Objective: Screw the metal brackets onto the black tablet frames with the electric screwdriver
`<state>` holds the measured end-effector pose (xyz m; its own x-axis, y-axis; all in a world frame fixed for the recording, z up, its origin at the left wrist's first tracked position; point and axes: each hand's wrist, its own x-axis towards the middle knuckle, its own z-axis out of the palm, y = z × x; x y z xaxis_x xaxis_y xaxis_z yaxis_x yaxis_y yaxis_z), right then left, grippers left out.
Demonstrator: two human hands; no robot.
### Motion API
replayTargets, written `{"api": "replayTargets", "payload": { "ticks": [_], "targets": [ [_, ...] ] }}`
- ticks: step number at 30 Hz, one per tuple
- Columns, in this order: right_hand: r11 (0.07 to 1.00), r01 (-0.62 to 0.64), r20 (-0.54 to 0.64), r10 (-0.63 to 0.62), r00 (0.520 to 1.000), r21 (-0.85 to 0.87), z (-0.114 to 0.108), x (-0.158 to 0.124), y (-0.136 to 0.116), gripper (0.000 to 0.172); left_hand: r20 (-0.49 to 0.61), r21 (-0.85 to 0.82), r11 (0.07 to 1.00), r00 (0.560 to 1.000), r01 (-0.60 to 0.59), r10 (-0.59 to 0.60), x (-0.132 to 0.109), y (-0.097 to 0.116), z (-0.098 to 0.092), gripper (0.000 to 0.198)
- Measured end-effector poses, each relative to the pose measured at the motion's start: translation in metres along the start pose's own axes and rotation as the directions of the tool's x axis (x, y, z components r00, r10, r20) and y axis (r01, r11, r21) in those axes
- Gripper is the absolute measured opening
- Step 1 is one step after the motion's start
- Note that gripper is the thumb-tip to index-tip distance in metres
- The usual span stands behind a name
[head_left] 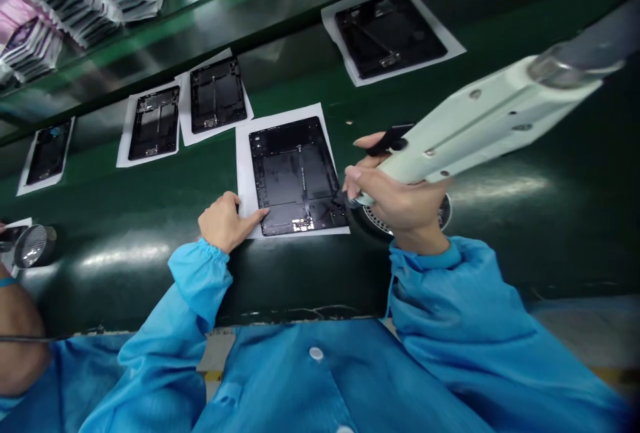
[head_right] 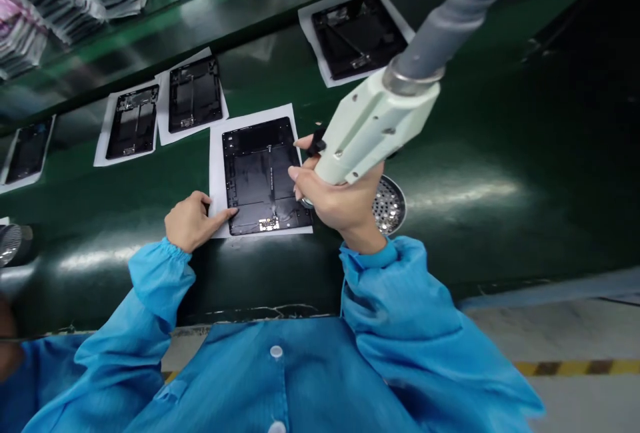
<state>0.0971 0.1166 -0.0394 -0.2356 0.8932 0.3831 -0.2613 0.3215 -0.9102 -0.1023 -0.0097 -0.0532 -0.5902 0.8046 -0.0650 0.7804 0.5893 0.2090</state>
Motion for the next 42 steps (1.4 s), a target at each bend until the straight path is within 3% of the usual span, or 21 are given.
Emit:
{"api": "replayTargets", "payload": {
  "ticks": [2, 4, 6, 8, 10, 11, 13, 16, 19, 22, 25, 29, 32, 34, 37, 42],
  "targets": [
    [0.999, -0.008, 0.003, 0.008, 1.000, -0.033, 0.000, 0.000, -0.004, 0.024, 0.166, -0.038, 0.998, 0.985, -0.041, 0.046, 0.008, -0.002, -0.003, 0.035],
    [0.998, -0.018, -0.003, 0.018, 1.000, -0.055, 0.000, -0.001, -0.009, 0.023, 0.263, -0.197, 0.972, 0.947, -0.131, 0.181, 0.015, -0.007, -0.002, 0.027],
    [0.997, -0.025, -0.006, 0.025, 1.000, -0.070, 0.000, -0.003, -0.013, 0.023, 0.250, -0.391, 0.914, 0.943, -0.110, 0.220, 0.021, -0.012, -0.002, 0.026],
    [0.995, -0.030, -0.001, 0.030, 1.000, -0.096, -0.001, -0.004, -0.015, 0.019, 0.163, -0.471, 0.882, 0.982, -0.007, 0.095, 0.026, -0.016, -0.003, 0.025],
    [0.991, -0.013, -0.001, 0.013, 1.000, -0.133, -0.002, -0.006, -0.016, 0.011, 0.084, -0.392, 0.917, 0.995, 0.074, -0.045, 0.030, -0.017, -0.006, 0.029],
    [0.988, 0.001, -0.005, -0.002, 1.000, -0.152, -0.002, -0.006, -0.016, 0.011, 0.071, -0.320, 0.944, 0.996, 0.080, -0.060, 0.031, -0.016, -0.007, 0.033],
    [0.982, 0.027, -0.002, -0.028, 1.000, -0.184, -0.004, -0.007, -0.016, 0.015, 0.141, -0.227, 0.974, 0.990, 0.020, 0.012, 0.031, -0.016, -0.007, 0.040],
    [0.977, 0.011, 0.007, -0.010, 1.000, -0.215, -0.007, -0.008, -0.018, 0.010, 0.279, -0.382, 0.923, 0.946, -0.047, 0.164, 0.029, -0.019, -0.004, 0.046],
    [0.980, -0.028, -0.007, 0.027, 1.000, -0.199, -0.008, -0.008, -0.021, 0.012, 0.104, -0.626, 0.779, 0.989, -0.020, 0.108, 0.031, -0.024, -0.001, 0.036],
    [0.987, -0.026, 0.040, 0.033, 0.999, -0.161, -0.006, -0.008, -0.022, 0.016, -0.146, -0.685, 0.722, 0.989, -0.097, -0.005, 0.050, -0.021, -0.003, 0.030],
    [0.986, -0.021, 0.081, 0.035, 0.996, -0.167, -0.004, -0.007, -0.018, 0.011, -0.276, -0.669, 0.722, 0.961, -0.174, -0.024, 0.090, -0.005, -0.009, 0.027],
    [0.985, -0.061, 0.081, 0.074, 0.994, -0.160, -0.002, -0.007, -0.011, 0.011, -0.356, -0.616, 0.763, 0.934, -0.197, -0.047, 0.160, 0.023, -0.017, 0.019],
    [0.989, -0.059, 0.113, 0.075, 0.991, -0.136, 0.000, -0.006, -0.009, 0.014, -0.354, -0.532, 0.828, 0.935, -0.179, -0.026, 0.200, 0.027, -0.026, 0.035],
    [0.991, -0.058, 0.129, 0.073, 0.989, -0.121, 0.001, -0.004, -0.010, 0.016, -0.319, -0.437, 0.884, 0.947, -0.163, 0.016, 0.214, 0.016, -0.035, 0.044],
    [0.994, -0.048, 0.154, 0.062, 0.986, -0.097, 0.003, -0.003, -0.011, 0.020, -0.206, -0.239, 0.958, 0.972, -0.162, 0.113, 0.220, -0.013, -0.048, 0.041],
    [0.999, -0.019, 0.184, 0.024, 0.983, -0.028, 0.006, -0.003, -0.013, 0.016, -0.014, 0.044, 0.973, 0.974, -0.226, 0.227, 0.219, -0.049, -0.052, 0.031]
  ]
}}
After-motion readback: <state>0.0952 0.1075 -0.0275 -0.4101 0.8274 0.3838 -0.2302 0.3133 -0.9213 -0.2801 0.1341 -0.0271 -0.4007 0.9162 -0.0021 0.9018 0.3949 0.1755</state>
